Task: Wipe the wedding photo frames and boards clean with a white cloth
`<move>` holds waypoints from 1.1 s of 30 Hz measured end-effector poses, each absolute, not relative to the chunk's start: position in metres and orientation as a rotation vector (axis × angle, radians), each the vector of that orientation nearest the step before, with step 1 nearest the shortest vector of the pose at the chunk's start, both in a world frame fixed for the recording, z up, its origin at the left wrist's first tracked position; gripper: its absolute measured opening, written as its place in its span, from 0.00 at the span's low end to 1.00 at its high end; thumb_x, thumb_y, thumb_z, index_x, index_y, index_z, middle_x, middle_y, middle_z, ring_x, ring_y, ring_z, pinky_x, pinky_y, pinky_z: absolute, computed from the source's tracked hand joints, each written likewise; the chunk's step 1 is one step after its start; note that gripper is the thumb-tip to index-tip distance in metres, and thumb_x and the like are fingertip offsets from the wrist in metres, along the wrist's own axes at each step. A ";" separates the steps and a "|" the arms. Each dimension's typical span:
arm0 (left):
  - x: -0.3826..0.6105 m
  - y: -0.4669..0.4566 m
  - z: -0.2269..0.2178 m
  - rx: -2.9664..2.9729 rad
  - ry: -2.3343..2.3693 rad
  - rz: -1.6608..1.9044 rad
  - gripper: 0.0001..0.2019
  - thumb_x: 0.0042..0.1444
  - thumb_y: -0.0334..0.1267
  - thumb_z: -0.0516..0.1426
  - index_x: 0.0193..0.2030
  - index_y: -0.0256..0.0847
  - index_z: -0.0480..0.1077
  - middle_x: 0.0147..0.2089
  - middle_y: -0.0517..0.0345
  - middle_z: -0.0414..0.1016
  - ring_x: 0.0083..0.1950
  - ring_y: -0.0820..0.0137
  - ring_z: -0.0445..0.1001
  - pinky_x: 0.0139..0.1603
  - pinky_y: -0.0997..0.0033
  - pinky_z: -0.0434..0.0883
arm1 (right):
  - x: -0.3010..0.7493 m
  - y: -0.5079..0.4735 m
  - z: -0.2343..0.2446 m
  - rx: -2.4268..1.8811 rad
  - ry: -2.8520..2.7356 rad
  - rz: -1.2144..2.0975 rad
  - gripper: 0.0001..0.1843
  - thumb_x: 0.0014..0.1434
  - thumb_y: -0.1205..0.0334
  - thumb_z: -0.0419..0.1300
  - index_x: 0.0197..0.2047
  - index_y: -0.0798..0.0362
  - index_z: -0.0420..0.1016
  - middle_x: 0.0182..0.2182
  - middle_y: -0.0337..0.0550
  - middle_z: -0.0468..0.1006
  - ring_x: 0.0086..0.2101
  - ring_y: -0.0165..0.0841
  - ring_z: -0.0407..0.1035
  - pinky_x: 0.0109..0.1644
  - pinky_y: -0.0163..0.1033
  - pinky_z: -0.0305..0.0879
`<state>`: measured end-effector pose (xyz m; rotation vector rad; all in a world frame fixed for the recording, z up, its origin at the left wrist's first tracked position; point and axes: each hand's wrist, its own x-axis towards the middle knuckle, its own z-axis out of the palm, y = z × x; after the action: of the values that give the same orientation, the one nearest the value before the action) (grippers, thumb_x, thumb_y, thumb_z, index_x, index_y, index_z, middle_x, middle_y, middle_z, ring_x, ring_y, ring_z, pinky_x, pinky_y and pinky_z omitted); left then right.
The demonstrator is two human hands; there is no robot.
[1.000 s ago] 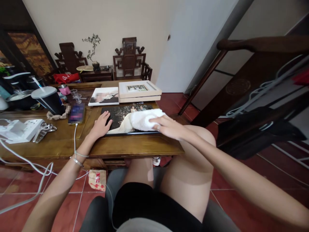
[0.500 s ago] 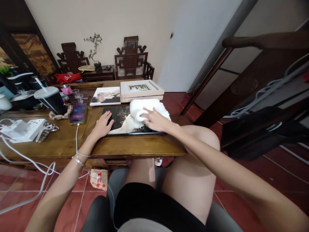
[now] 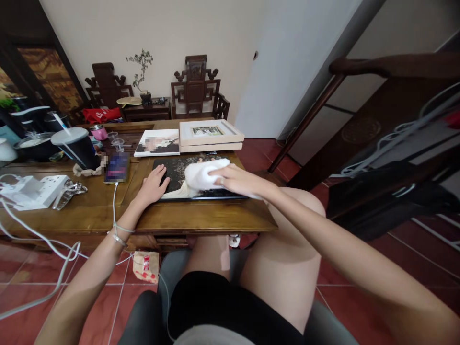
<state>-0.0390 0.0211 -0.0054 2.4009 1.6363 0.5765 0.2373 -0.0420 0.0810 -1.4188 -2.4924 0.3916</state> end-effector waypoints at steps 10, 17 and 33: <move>-0.038 0.020 -0.002 2.384 1.637 0.550 0.27 0.64 0.45 0.45 0.67 0.36 0.57 0.73 0.45 0.51 0.74 0.61 0.48 0.69 0.45 0.52 | 0.202 0.036 0.048 -1.473 -2.564 0.141 0.25 0.63 0.65 0.44 0.60 0.60 0.69 0.56 0.61 0.71 0.51 0.51 0.67 0.58 0.58 0.54; -0.037 0.018 -0.002 2.392 1.636 0.556 0.26 0.65 0.45 0.45 0.67 0.36 0.58 0.72 0.44 0.52 0.74 0.61 0.49 0.69 0.46 0.53 | 0.207 -0.043 0.029 -1.201 -2.698 0.078 0.21 0.60 0.66 0.49 0.53 0.57 0.74 0.60 0.60 0.66 0.61 0.52 0.56 0.61 0.64 0.48; -0.039 0.021 -0.006 2.383 1.625 0.564 0.27 0.64 0.45 0.45 0.67 0.35 0.57 0.73 0.45 0.51 0.74 0.61 0.48 0.69 0.45 0.52 | 0.195 0.021 0.089 -1.404 -2.548 0.472 0.20 0.58 0.64 0.49 0.47 0.57 0.77 0.53 0.51 0.76 0.50 0.46 0.68 0.54 0.44 0.59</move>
<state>-0.0390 0.0214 -0.0059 2.3833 1.6246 0.5644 0.1952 0.0210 0.0894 -1.4037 -2.5480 0.4724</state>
